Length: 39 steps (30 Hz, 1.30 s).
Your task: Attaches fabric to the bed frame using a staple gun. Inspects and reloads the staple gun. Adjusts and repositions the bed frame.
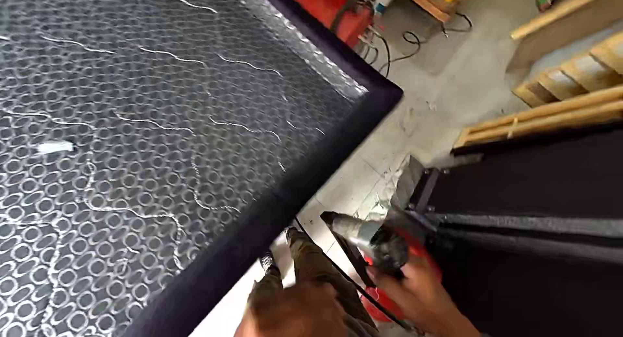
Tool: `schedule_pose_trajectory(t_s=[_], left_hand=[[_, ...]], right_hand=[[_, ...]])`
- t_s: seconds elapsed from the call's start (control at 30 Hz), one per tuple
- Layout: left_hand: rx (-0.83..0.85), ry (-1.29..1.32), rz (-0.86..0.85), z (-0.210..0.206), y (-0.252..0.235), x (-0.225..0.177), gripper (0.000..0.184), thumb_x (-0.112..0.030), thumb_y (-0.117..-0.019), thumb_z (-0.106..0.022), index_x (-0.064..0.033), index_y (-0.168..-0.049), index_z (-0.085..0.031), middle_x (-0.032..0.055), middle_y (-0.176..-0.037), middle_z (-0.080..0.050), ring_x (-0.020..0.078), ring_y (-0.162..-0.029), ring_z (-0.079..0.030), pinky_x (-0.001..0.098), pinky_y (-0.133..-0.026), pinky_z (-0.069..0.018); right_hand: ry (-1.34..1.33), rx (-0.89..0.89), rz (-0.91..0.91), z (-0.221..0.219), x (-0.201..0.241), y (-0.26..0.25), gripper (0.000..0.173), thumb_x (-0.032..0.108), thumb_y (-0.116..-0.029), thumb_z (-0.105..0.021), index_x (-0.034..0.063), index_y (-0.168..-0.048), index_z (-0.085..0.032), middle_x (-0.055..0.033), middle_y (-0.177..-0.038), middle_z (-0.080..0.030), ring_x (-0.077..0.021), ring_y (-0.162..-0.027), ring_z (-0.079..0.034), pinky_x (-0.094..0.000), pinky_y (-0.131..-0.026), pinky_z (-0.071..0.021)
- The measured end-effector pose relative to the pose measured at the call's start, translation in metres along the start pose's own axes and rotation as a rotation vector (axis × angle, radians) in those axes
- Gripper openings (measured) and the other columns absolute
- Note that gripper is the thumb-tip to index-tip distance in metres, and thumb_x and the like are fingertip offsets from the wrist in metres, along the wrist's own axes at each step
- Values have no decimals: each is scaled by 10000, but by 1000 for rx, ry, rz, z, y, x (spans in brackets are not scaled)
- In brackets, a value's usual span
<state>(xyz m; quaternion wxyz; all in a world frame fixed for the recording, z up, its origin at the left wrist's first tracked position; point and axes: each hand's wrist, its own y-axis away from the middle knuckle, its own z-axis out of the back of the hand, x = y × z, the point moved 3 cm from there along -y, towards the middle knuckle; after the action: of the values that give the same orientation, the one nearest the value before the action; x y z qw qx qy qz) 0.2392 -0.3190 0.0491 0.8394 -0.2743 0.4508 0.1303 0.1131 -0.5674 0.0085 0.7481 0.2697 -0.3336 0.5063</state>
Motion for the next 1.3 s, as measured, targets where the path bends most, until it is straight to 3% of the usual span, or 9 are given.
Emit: schedule_pose_trajectory(t_s=[0.07, 0.17, 0.23, 0.37, 0.57, 0.93, 1.07, 1.13, 1.3], left_hand=[[-150, 200, 335, -25, 25, 60, 203, -133, -956, -660, -38, -1111, -750, 73, -1156, -758, 168, -1108, -720, 376, -979, -611], [-673, 616, 776, -38, 38, 131, 370, -27, -930, -641, 40, -1290, -585, 148, -1259, -680, 244, -1135, -679, 425, -981, -574], [-841, 660, 705, -45, 17, 147, 363, 2, -913, -657, -2, -1270, -596, 89, -1215, -681, 193, -1126, -657, 419, -993, -558], [-1096, 778, 494, -71, -60, 143, 315, 106, -832, -688, -42, -1105, -634, 58, -1041, -711, 192, -1001, -690, 448, -903, -593], [-1394, 745, 494, -80, -96, 159, 453, 252, -683, -607, -62, -1008, -591, 88, -974, -699, 238, -903, -686, 489, -768, -600], [-1400, 584, 527, -71, -95, 169, 434, 263, -655, -647, -56, -948, -624, 81, -932, -707, 221, -863, -687, 450, -754, -601], [-1283, 901, 306, -79, -64, 154, 339, 109, -736, -716, -72, -1021, -677, 96, -1024, -723, 224, -978, -701, 466, -900, -584], [-1299, 1076, 199, -81, -52, 141, 270, 30, -714, -786, -97, -948, -739, 80, -970, -735, 206, -940, -709, 437, -926, -574], [-1464, 1080, 267, -76, -55, 153, 343, 172, -662, -570, -78, -887, -640, 97, -921, -717, 223, -855, -702, 443, -796, -591]], right_hand=[[-349, -92, -62, 22, 6, 10, 237, 312, -962, -691, 138, -1123, -688, -27, -813, -718, -141, -651, -692, -347, -587, -624], [-830, -39, -44, 58, 2, -2, 216, 308, -958, -698, 191, -1138, -711, -81, -751, -700, -151, -503, -629, -314, -487, -581], [-1166, 79, -37, 67, -8, -21, 286, 370, -976, -673, 158, -1166, -705, -112, -905, -740, -116, -498, -621, -273, -474, -571], [-1810, 415, -18, 32, -36, -64, 394, 409, -1018, -566, 80, -1186, -703, 12, -662, -676, -50, -528, -650, -207, -518, -569], [-2382, 707, -345, -92, -80, -78, 383, 356, -978, -635, 12, -1136, -690, -3, -682, -673, -70, -545, -659, -194, -542, -567], [-2533, 1013, -479, -121, -71, -99, 319, 310, -991, -623, 10, -1081, -684, 16, -650, -654, -57, -530, -651, -177, -548, -560], [-2490, 1046, -498, -110, -81, -96, 325, 296, -1009, -595, 2, -1125, -670, 4, -689, -667, -66, -575, -670, -185, -585, -574], [-2462, 1049, -499, -108, -90, -91, 341, 307, -1019, -582, -7, -1108, -681, -2, -687, -671, -73, -577, -672, -192, -587, -572], [-2436, 992, -506, -116, -98, -85, 345, 307, -1020, -578, -11, -1102, -685, -15, -693, -669, -85, -565, -666, -195, -566, -564]])
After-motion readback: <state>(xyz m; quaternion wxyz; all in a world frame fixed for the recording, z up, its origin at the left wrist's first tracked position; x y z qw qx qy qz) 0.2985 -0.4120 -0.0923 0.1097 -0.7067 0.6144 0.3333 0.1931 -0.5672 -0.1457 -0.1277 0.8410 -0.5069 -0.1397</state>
